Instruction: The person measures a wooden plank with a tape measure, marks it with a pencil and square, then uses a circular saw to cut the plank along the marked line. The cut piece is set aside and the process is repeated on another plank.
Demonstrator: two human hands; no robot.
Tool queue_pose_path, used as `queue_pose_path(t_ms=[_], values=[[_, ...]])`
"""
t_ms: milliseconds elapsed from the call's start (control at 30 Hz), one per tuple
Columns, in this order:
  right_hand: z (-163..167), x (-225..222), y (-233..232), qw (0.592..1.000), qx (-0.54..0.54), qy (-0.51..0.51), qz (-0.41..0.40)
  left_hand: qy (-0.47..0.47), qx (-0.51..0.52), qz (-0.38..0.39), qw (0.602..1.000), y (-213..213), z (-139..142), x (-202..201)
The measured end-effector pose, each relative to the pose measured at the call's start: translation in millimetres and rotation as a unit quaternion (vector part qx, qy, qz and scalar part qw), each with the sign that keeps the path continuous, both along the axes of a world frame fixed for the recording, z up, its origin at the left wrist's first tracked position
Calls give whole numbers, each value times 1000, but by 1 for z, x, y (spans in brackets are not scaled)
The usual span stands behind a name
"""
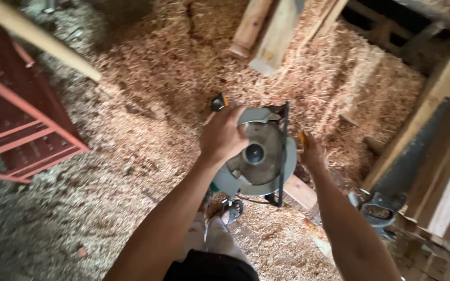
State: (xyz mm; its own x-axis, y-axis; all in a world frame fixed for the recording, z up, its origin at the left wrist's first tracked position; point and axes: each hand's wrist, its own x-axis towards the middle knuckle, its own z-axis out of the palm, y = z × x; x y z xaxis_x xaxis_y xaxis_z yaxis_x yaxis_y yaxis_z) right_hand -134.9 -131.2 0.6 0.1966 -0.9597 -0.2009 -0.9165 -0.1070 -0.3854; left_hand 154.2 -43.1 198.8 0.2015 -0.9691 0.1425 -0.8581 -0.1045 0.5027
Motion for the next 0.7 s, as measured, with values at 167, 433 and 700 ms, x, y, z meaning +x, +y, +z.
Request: queue_pose_path(t_ms=[167,433,700], values=[[36,-5,-75,988,-144,-57,10,18,106,18,994,-5,-3,-3],[82,24,-145,754,51,-561,-339,5,91,16,996,-3,-1,-3],[49,102,-129,680,209,-655,-254,72,142,26,987,-1,2,-1]])
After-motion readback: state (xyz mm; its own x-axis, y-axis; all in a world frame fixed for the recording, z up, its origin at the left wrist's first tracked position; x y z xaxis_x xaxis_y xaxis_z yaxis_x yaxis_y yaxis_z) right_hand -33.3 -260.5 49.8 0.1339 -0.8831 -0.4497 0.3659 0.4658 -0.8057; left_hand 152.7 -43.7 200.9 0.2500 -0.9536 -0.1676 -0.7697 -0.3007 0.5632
